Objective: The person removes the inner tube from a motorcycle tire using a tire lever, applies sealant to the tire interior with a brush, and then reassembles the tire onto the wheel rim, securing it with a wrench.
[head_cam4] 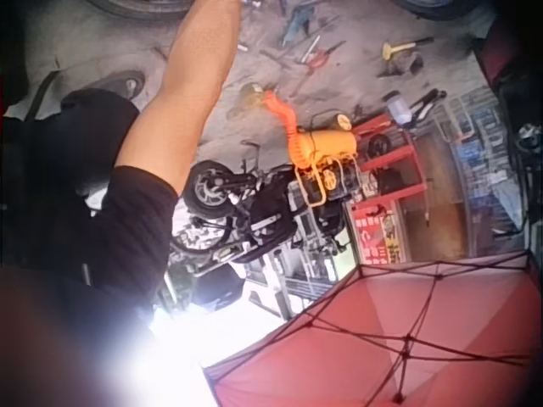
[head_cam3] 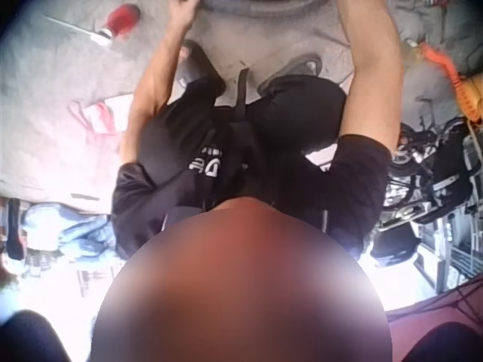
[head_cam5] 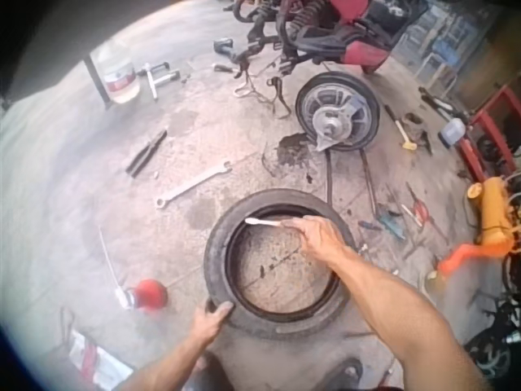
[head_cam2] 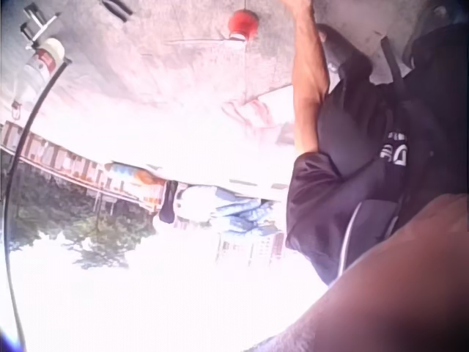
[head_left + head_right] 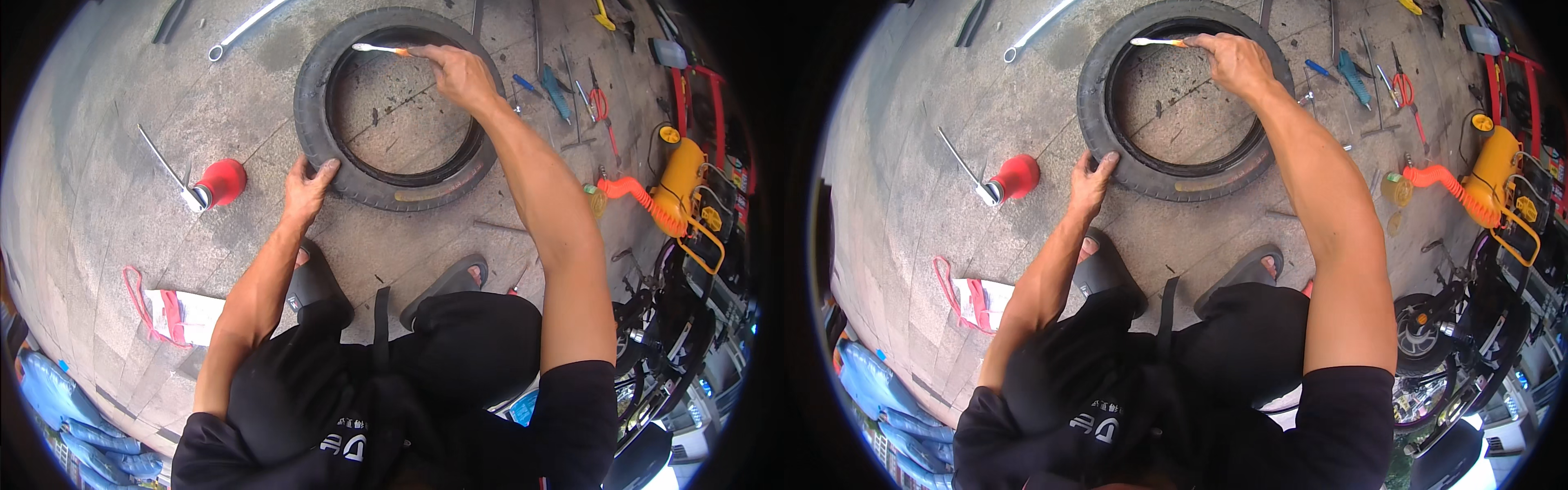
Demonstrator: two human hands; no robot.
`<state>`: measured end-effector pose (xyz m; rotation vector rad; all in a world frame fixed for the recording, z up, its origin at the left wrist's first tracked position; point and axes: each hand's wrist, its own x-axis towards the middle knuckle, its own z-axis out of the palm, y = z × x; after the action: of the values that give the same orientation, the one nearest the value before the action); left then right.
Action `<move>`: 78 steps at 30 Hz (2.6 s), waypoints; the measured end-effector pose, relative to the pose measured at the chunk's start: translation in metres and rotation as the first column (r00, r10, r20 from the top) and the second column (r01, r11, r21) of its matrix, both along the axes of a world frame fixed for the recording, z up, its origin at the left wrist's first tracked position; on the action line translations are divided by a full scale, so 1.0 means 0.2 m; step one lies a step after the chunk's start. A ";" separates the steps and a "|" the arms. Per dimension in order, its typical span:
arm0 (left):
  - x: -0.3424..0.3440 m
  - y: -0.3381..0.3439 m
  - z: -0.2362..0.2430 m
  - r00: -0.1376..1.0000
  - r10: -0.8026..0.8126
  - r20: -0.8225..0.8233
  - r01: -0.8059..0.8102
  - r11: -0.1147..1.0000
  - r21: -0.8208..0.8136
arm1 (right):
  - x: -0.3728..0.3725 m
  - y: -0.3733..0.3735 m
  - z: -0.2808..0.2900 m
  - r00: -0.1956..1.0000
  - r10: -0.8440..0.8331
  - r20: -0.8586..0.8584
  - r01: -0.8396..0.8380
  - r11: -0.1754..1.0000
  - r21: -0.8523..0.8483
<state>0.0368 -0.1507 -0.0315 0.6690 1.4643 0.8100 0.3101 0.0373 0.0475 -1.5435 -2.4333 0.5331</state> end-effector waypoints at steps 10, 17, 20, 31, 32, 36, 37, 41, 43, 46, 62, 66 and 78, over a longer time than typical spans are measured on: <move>0.01 -0.02 -0.02 0.992 0.083 0.099 -0.086 0.996 0.021 | 0.39 0.26 0.07 0.917 0.014 0.399 -0.056 0.994 0.092; 0.01 -0.02 -0.01 0.992 0.076 0.105 -0.077 0.997 0.010 | 0.25 -0.12 0.00 0.946 -0.320 0.048 0.322 0.946 -0.043; 0.02 -0.02 -0.01 0.989 0.092 0.119 -0.095 0.995 0.014 | 0.03 -0.22 -0.06 0.870 -0.480 -0.112 0.452 0.868 -0.204; 0.02 -0.01 0.01 0.992 0.084 0.093 -0.088 0.995 0.045 | -0.37 -0.48 0.06 0.897 -0.407 -0.172 0.276 0.820 -0.501; 0.03 -0.01 0.01 0.991 0.093 0.097 -0.097 0.995 0.038 | -0.38 -0.51 0.07 0.899 -0.405 -0.167 0.253 0.791 -0.557; 0.03 -0.01 0.03 0.989 0.108 0.104 -0.113 0.993 0.040 | -0.39 -0.59 0.12 0.923 -0.331 -0.194 0.175 0.813 -0.556; 0.03 -0.01 0.04 0.991 0.097 0.089 -0.100 0.995 0.023 | -0.39 -0.61 0.13 0.934 -0.303 -0.188 0.148 0.809 -0.569; 0.02 0.00 0.04 0.996 0.070 0.046 -0.070 0.998 -0.008 | -0.32 -0.69 0.17 0.970 -0.175 -0.170 0.044 0.812 -0.582; 0.02 -0.01 0.03 0.997 0.074 0.022 -0.074 0.997 0.001 | -0.26 -0.72 0.19 0.978 -0.111 -0.175 -0.011 0.814 -0.581; 0.02 -0.01 0.01 0.997 0.078 0.010 -0.078 0.996 0.032 | -0.11 -0.77 0.23 0.993 -0.045 -0.108 -0.036 0.759 -0.650; 0.01 -0.02 -0.01 0.997 0.062 0.046 -0.065 0.996 0.058 | 0.76 -0.51 0.37 0.889 0.119 0.442 0.021 0.954 -0.299; 0.00 -0.02 -0.01 0.999 0.028 0.029 -0.030 0.997 0.064 | 0.73 -0.50 0.38 0.928 0.089 0.362 0.030 0.951 -0.308; 0.00 -0.03 0.00 0.995 0.033 0.091 -0.040 0.996 0.074 | -0.10 -0.74 0.15 0.942 -0.246 -0.227 0.043 0.760 -0.648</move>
<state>0.0375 -0.1563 -0.0305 0.6565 1.3738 0.9161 0.2907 -0.1107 0.0767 -1.6883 -1.9579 1.5650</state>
